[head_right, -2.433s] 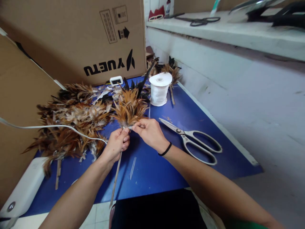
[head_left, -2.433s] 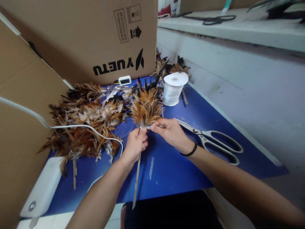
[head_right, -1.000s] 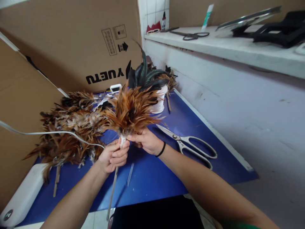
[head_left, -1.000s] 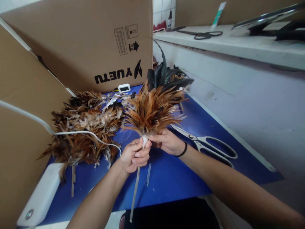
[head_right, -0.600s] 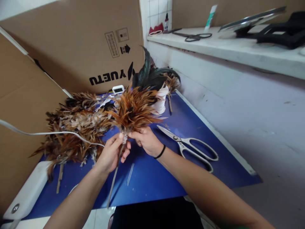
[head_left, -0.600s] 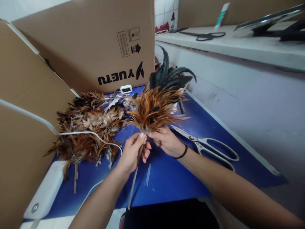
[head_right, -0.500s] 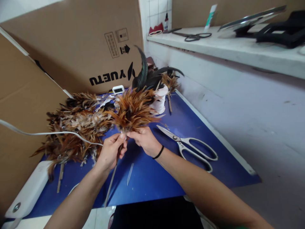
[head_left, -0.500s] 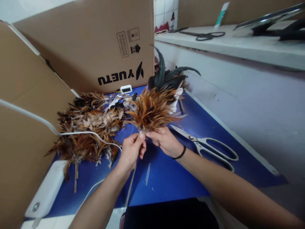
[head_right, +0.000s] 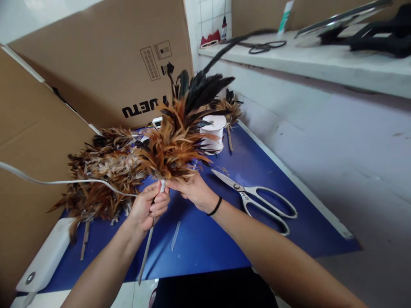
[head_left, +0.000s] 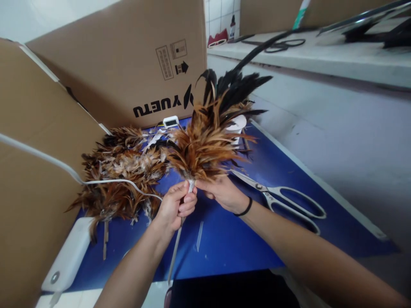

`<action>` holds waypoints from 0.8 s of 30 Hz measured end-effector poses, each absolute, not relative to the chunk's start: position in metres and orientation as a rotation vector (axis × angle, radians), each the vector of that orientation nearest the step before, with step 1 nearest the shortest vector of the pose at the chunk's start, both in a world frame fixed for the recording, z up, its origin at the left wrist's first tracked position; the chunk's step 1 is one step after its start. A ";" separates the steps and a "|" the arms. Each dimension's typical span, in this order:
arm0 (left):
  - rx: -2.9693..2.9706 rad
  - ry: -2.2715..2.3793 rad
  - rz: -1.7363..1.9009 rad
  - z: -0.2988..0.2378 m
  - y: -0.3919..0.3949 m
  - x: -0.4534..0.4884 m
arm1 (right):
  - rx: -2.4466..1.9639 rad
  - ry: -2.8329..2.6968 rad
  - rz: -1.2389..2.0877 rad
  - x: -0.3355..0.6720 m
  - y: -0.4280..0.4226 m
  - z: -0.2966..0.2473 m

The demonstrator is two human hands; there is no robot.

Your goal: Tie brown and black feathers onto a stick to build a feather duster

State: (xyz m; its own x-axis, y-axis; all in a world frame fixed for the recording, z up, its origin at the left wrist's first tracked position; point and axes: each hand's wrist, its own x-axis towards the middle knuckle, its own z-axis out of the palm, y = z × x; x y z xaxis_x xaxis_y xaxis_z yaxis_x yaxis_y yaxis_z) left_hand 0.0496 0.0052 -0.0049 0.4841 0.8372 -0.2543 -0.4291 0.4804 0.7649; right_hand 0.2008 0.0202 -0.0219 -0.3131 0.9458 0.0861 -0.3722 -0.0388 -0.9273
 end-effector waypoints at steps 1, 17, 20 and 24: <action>0.665 0.660 0.837 -0.006 0.005 0.049 | -0.720 -1.140 1.603 0.200 0.020 -0.022; 0.811 0.867 0.876 -0.012 0.001 0.056 | -0.672 -1.002 1.592 0.198 0.019 -0.024; 0.992 0.995 1.038 -0.012 -0.001 0.062 | -0.715 -1.035 1.569 0.194 0.019 -0.024; 1.063 1.097 1.083 -0.017 0.001 0.065 | -0.772 -1.027 1.492 0.188 0.019 -0.026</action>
State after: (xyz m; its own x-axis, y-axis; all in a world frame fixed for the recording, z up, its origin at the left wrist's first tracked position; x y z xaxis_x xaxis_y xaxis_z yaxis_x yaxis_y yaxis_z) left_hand 0.0646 0.0010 -0.0168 0.1213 0.9836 -0.1334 -0.1210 0.1481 0.9815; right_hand 0.1883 0.0193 -0.0256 -0.1742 0.9823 0.0688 -0.4151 -0.0099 -0.9097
